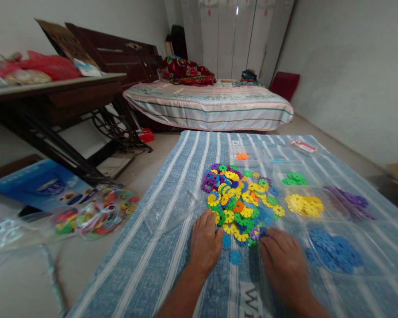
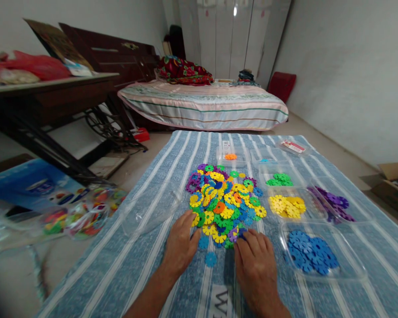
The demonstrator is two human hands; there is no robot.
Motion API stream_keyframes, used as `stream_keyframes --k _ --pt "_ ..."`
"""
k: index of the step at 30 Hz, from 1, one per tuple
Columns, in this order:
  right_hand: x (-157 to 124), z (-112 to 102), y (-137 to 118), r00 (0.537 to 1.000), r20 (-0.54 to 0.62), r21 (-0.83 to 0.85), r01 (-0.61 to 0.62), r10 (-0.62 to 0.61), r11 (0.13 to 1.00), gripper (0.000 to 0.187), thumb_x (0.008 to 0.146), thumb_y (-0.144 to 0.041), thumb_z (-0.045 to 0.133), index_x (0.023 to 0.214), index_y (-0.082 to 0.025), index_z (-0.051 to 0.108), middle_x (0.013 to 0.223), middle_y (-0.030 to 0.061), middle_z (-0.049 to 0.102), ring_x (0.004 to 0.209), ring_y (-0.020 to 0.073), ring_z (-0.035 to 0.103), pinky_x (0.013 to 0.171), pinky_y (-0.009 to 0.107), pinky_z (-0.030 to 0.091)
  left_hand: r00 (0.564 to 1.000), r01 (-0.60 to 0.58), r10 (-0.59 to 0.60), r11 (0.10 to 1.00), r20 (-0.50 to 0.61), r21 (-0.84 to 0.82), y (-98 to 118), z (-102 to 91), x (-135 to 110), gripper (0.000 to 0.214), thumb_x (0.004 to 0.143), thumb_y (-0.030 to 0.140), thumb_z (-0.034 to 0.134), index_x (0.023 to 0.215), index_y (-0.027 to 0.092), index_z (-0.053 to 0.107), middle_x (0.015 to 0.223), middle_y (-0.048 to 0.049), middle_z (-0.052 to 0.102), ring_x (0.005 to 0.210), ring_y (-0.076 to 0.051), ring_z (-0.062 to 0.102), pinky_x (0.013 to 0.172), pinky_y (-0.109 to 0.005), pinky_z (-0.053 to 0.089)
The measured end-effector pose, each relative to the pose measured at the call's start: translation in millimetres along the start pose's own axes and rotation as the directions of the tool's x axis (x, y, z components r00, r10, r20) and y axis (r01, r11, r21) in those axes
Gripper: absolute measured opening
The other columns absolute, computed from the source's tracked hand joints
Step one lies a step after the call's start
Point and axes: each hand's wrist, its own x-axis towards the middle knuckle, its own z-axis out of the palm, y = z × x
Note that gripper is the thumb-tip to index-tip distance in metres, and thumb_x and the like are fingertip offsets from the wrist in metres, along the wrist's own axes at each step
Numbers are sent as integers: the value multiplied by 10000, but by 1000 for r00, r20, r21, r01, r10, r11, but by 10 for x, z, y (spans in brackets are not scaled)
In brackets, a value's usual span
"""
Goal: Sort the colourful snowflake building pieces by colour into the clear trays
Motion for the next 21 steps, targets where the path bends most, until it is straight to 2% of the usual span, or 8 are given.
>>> stream_keyframes --k 4,8,11,15,21 --pt "330 138 -241 999 13 38 41 -41 998 152 874 -163 491 933 -183 630 1051 111 620 1151 269 488 925 464 431 998 -14 12 999 -60 -34 -29 23 -15 357 809 162 481 1159 139 546 1188 -150 613 1128 -264 564 977 -460 467" --pt "580 392 -382 990 137 9 44 -45 999 179 851 -189 528 983 -161 646 1205 149 567 1253 306 395 980 478 381 994 -47 40 997 -104 -58 -82 54 -23 344 810 143 476 1145 131 555 1147 -144 636 1086 -246 588 950 -433 493" --pt "607 545 -403 976 215 -15 37 -33 999 179 833 -221 579 981 -157 655 1242 155 550 1269 321 369 1007 482 345 987 -73 62 995 -145 -75 -120 82 -42 331 801 138 490 1123 135 569 1126 -135 649 1060 -238 603 921 -420 516" --pt "513 607 -365 983 175 8 50 -51 999 154 861 -194 532 946 -174 659 1229 137 560 1292 293 344 1024 467 321 984 -75 58 992 -168 -99 -137 90 -54 323 794 137 511 1110 145 577 1125 -123 653 1058 -230 609 916 -408 524" --pt "437 464 -314 993 73 75 84 -90 994 154 868 -151 489 891 -180 639 1162 117 593 1245 270 409 1010 457 345 979 -85 66 992 -194 -93 -111 40 -18 281 807 174 533 1079 140 596 1072 -125 673 1004 -234 637 881 -415 547"
